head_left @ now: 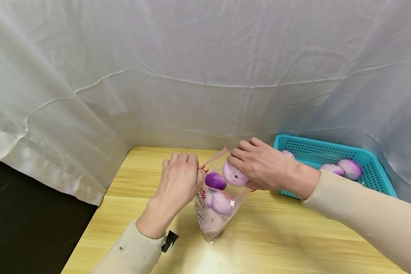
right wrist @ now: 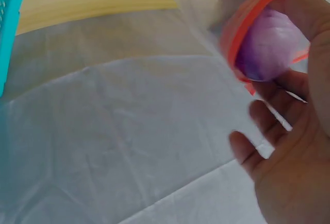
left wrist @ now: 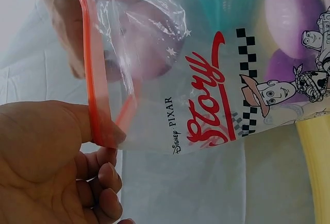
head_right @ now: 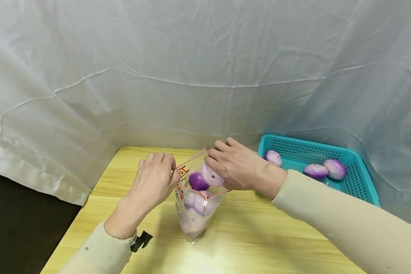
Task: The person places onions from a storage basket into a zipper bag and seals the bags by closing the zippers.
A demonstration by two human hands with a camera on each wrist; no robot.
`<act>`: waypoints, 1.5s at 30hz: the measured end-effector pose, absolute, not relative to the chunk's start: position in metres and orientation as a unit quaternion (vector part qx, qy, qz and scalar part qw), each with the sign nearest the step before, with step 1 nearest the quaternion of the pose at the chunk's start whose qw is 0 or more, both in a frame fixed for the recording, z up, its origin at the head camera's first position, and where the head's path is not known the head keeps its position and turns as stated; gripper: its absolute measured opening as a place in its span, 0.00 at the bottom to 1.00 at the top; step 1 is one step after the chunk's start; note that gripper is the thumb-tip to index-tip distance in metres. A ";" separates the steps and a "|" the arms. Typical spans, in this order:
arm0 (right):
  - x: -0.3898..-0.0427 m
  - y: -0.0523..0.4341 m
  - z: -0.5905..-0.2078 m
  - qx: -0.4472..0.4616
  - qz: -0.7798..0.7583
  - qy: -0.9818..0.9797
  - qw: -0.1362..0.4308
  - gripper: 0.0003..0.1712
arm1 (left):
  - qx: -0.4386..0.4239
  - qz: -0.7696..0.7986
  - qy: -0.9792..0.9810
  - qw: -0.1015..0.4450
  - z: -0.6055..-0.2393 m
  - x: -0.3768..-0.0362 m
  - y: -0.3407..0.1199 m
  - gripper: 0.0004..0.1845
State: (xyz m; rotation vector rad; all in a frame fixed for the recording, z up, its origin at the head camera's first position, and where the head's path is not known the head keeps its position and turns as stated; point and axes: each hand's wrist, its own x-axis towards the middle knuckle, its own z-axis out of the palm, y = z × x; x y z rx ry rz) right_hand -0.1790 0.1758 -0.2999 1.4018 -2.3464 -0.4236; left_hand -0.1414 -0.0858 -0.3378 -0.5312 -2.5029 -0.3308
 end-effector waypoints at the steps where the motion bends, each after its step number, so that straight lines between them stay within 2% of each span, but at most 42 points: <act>1: -0.179 0.176 -0.301 0.493 -0.159 -0.835 0.184 0.45 | -0.197 -0.123 -0.933 0.275 -0.338 -0.141 -0.086 0.09; 9: -0.177 0.173 -0.304 0.465 -0.205 -0.842 0.181 0.42 | -0.196 -0.125 -0.936 0.264 -0.337 -0.141 -0.085 0.09; 16: -0.175 0.174 -0.302 0.453 -0.226 -0.846 0.166 0.48 | -0.195 -0.128 -0.937 0.261 -0.338 -0.142 -0.086 0.08; 20: -0.174 0.176 -0.302 0.454 -0.227 -0.845 0.169 0.46 | -0.192 -0.131 -0.940 0.252 -0.338 -0.142 -0.087 0.08; 33: -0.174 0.186 -0.308 0.452 -0.177 -0.848 0.211 0.31 | -0.194 -0.124 -0.939 0.257 -0.337 -0.140 -0.087 0.09; 42: -0.175 0.197 -0.314 0.444 -0.115 -0.846 0.272 0.19 | -0.211 -0.070 -0.919 0.327 -0.340 -0.140 -0.086 0.12; 45: -0.175 0.203 -0.315 0.442 -0.088 -0.843 0.294 0.16 | -0.213 -0.063 -0.916 0.333 -0.341 -0.139 -0.086 0.12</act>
